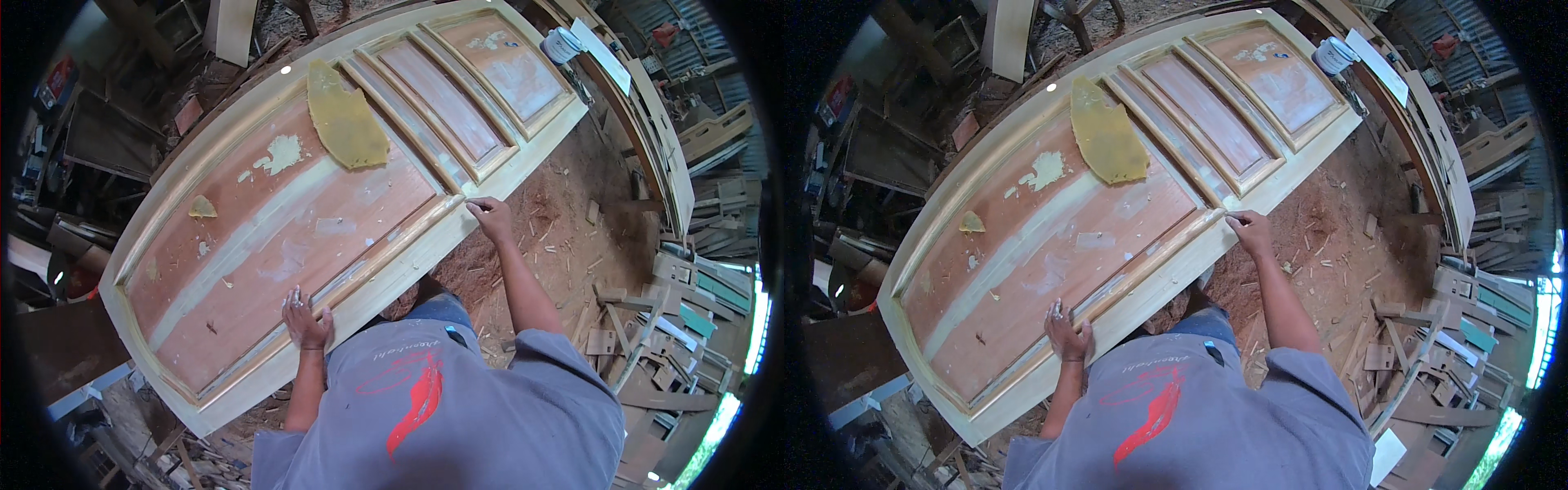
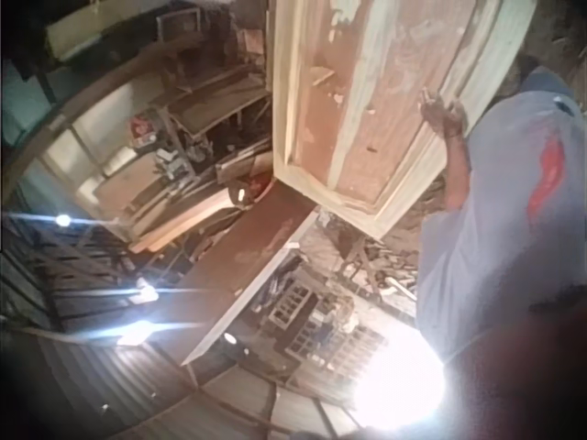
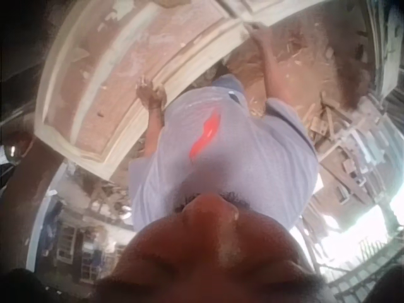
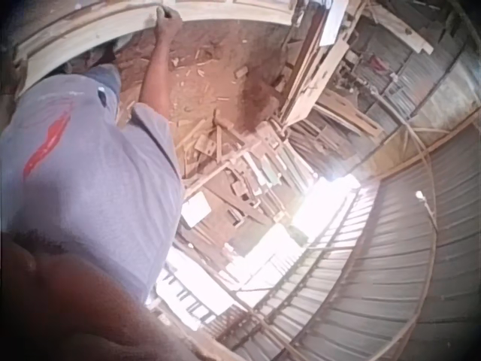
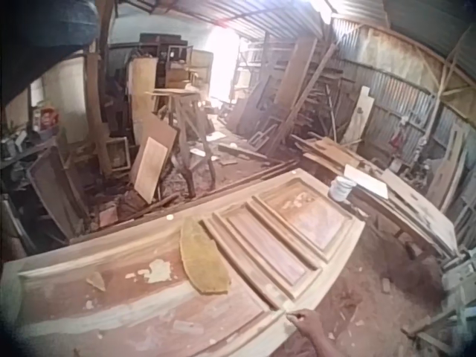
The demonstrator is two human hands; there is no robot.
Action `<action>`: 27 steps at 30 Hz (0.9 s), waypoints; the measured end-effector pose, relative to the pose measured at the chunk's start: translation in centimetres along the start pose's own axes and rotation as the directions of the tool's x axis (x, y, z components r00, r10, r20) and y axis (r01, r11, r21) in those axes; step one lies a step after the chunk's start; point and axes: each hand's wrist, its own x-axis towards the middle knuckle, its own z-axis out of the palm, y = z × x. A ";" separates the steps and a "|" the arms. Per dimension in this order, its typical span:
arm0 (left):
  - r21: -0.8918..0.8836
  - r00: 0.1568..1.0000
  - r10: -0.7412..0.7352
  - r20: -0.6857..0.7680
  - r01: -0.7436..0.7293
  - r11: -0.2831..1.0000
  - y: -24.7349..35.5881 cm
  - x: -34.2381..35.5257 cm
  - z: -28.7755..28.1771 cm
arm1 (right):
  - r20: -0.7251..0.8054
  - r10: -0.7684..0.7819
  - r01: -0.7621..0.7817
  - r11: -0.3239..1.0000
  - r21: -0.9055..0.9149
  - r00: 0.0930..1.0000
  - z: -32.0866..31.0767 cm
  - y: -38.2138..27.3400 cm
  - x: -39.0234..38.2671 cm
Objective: The person scrapes filler from the grooves of a wooden door using a scraper and then mixes a small amount of material from a tin and a tube on a rectangular board.
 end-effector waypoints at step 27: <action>0.166 0.826 -0.434 -0.360 0.515 0.841 13.6 5.2 8.5 | 0.798 -0.214 0.485 0.868 -0.109 0.563 -2.5 -4.0 16.3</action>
